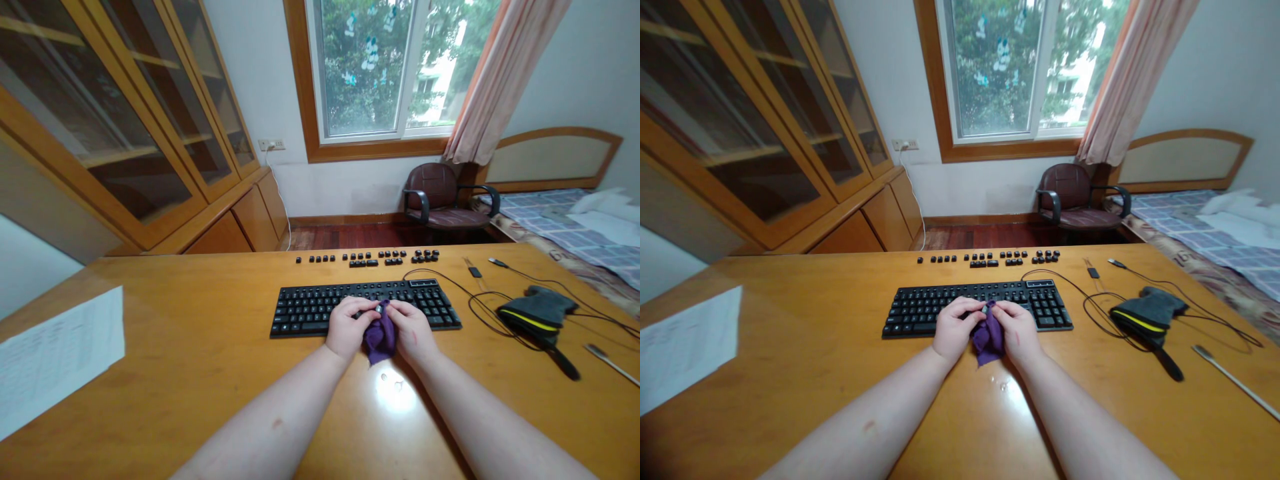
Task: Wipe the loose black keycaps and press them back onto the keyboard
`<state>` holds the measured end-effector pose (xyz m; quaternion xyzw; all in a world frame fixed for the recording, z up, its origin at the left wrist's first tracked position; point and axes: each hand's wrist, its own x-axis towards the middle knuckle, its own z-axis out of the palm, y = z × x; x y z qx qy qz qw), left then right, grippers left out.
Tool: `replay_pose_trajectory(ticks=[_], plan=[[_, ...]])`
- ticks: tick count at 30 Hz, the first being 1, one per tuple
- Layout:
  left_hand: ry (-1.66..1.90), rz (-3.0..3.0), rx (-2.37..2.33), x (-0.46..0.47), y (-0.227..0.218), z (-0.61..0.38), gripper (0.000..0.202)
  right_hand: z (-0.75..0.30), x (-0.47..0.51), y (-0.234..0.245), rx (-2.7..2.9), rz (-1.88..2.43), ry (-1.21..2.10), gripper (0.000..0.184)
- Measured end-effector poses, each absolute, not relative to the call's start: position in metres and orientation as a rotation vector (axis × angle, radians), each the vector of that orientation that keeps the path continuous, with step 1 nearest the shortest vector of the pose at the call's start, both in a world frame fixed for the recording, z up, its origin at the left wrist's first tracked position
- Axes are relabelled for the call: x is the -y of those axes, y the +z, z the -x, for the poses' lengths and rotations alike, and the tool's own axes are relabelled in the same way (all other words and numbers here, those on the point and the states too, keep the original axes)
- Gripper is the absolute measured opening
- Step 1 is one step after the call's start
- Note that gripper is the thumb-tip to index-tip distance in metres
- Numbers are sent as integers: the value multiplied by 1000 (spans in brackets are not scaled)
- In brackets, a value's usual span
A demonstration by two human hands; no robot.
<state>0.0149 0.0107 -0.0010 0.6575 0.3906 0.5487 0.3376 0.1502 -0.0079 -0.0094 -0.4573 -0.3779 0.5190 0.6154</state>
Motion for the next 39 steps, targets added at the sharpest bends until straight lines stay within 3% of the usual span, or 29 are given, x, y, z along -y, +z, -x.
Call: replay_pose_trajectory(ticks=[5,10,25,32,36,39], plan=[[1448,-1683,-1030,-11,0,-14,18,-147,8,-7,961,1001,1187,23],[1419,-1740,-1011,-11,-1,-13,17,-151,6,-10,979,1054,1104,10],[1462,-1871,-1001,-10,0,-12,13,-143,8,-6,642,885,1404,30],[1455,-1730,-1104,-9,-3,-13,17,-144,8,-6,675,922,1403,30],[1449,-1799,-1097,-9,0,-13,29,-145,7,-10,690,898,1401,30],[1432,-1880,-1043,-10,3,-13,24,-146,6,-12,697,924,1387,30]])
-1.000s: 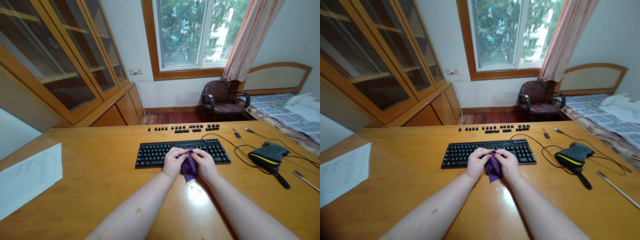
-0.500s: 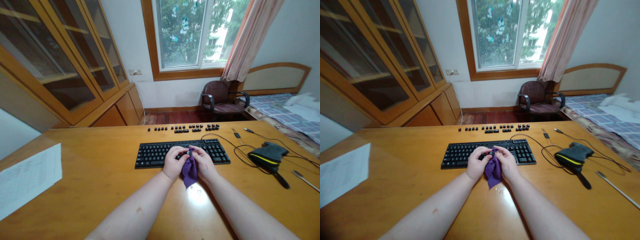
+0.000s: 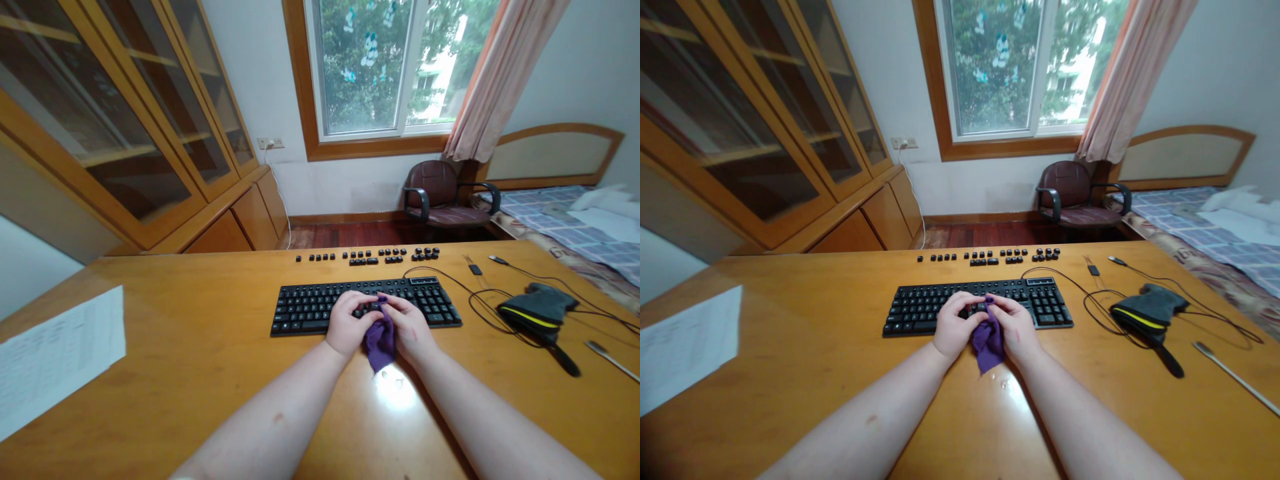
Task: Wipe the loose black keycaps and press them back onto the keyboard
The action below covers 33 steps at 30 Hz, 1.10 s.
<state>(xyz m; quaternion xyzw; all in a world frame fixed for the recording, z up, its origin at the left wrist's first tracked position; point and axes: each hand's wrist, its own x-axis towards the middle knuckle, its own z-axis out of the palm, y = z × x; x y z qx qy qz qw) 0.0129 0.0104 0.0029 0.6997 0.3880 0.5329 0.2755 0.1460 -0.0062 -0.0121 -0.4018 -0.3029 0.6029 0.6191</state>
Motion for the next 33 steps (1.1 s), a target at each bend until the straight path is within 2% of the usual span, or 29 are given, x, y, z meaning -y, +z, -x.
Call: replay_pose_trajectory(ticks=[6,13,19,28,33], plan=[[1369,-1988,-943,-11,1,-14,28,-148,3,-13,612,939,1330,28],[1429,-1964,-986,-9,1,-15,19,-146,3,-12,602,897,1360,26],[1481,-1842,-1067,-10,1,-14,17,-147,4,-16,765,932,1359,32],[1406,-1617,-1051,-10,-1,-17,17,-148,5,-14,727,955,1294,17],[1408,-1532,-1039,-9,0,-17,16,-146,8,-7,759,937,1341,27]])
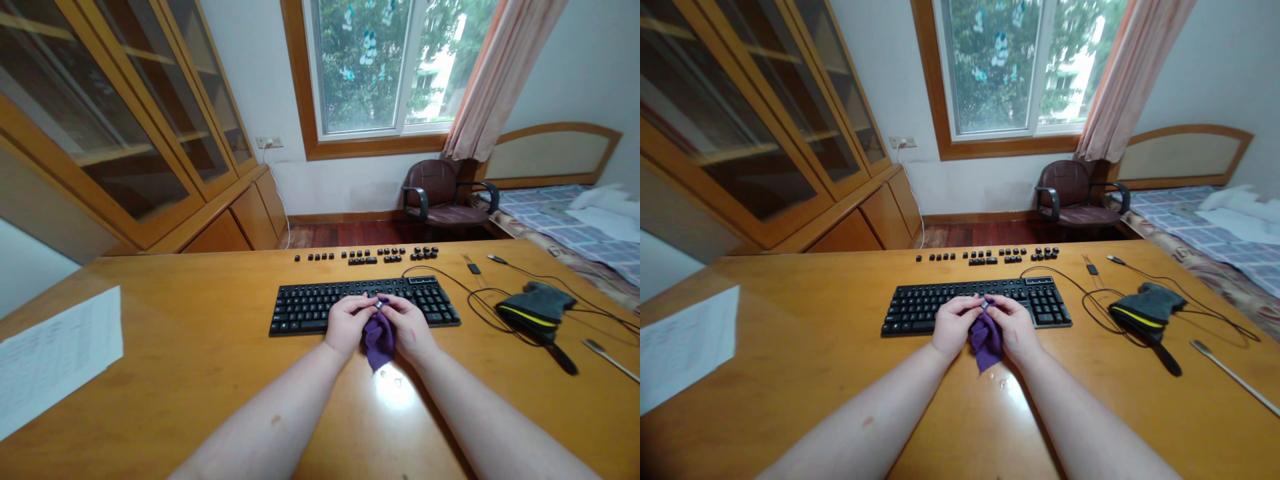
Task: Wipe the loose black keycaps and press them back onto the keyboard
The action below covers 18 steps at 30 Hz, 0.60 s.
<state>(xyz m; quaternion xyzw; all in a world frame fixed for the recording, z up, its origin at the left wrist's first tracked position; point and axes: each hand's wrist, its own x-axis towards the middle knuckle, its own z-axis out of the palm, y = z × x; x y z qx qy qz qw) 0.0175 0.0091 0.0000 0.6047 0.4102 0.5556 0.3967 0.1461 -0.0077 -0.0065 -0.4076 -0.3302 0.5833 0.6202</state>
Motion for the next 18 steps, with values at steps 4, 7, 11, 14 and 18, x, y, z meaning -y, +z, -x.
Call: replay_pose_trajectory(ticks=[4,7,11,14,18], plan=[[1394,-1523,-1022,-9,0,-18,16,-149,8,-7,915,961,1241,18],[1381,-1534,-1029,-9,0,-18,17,-152,7,-11,885,1006,1201,11],[1364,-1607,-1025,-9,-1,-18,24,-151,5,-14,804,1036,1208,17],[1380,-1655,-1058,-9,-3,-17,24,-148,5,-12,750,1015,1241,19],[1435,-1757,-1113,-10,-2,-16,18,-146,6,-12,756,968,1292,33]])
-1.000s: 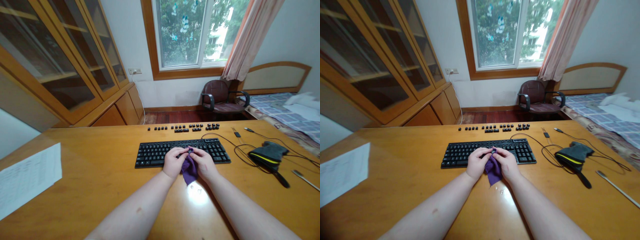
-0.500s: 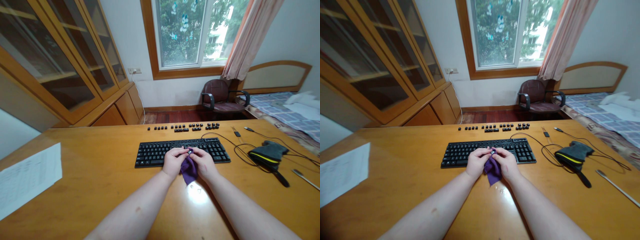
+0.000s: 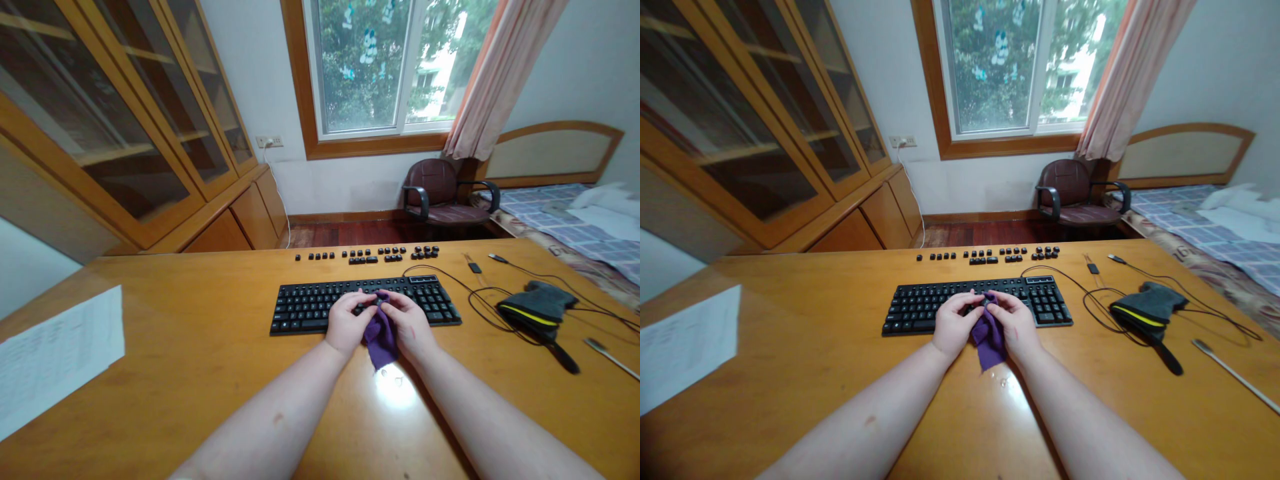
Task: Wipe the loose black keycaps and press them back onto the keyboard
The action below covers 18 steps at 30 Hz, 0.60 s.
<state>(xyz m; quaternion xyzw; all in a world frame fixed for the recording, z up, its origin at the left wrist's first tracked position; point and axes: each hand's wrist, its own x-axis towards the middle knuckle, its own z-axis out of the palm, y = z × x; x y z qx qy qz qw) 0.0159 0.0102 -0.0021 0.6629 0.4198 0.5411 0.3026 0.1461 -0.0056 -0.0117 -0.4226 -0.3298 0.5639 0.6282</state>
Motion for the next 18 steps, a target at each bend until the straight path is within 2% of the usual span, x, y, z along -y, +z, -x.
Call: replay_pose_trajectory(ticks=[2,8,18], plan=[[1459,-1852,-1070,-10,0,-15,17,-148,6,-12,807,988,1287,35],[1472,-2062,-942,-9,2,-15,17,-154,7,-8,927,1109,1204,26],[1439,-2025,-999,-10,-2,-15,18,-149,11,0,926,1117,1143,21]])
